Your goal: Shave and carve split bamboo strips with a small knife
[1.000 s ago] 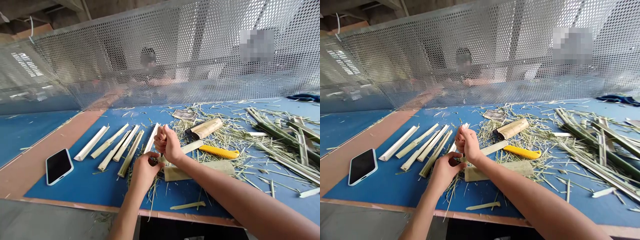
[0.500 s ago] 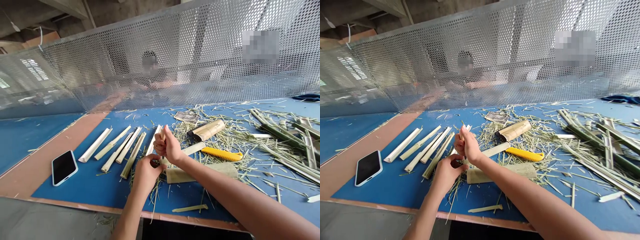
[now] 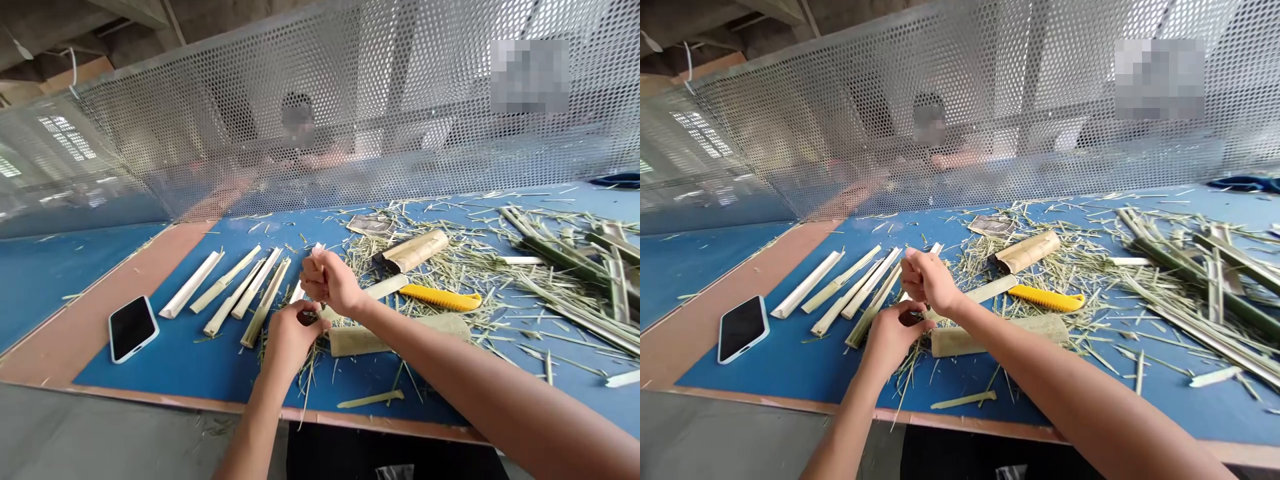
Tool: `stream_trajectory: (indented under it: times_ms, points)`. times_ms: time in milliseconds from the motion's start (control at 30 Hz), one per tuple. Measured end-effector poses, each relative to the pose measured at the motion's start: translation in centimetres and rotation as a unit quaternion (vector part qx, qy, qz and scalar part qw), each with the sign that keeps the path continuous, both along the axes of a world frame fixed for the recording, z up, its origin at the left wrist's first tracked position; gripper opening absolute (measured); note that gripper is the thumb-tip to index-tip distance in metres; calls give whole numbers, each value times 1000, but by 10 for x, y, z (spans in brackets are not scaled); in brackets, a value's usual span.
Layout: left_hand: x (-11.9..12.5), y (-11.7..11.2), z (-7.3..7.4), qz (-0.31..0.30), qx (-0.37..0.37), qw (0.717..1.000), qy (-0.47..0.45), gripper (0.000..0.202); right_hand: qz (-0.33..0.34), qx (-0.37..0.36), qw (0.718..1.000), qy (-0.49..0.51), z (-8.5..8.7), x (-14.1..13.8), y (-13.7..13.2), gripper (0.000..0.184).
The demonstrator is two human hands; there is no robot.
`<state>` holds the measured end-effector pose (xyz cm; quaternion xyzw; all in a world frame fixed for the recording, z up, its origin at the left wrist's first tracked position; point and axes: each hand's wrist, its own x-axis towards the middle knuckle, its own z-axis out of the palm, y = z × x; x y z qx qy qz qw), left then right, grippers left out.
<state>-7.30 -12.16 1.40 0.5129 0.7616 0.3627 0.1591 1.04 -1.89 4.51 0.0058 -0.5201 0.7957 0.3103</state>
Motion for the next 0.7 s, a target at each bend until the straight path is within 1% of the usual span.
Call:
stream_trajectory:
  times_ms: [133,267,367,467,567,633,700]
  points:
    - [1,1,1,5,-2,1000,9,15,-72,22,997,17,-1,-3,-9,58]
    - [3,2,4,8,-18,1000,18,10,-146,50,988,23,-7,-5,-15,59]
    - [4,1,6,10,-23,999,24,6,-162,78,983,25,-12,-5,-17,56]
    - [3,1,5,9,-24,1000,15,9,-159,91,982,55,-12,-3,-16,50]
    - [1,2,1,15,-27,1000,2,18,-138,86,984,69,-9,0,-13,44]
    - [0,2,-1,15,-22,1000,-2,21,-96,69,991,65,-6,4,-8,41]
    - [-1,2,-2,9,-12,1000,5,22,-27,51,997,51,-3,7,-2,39]
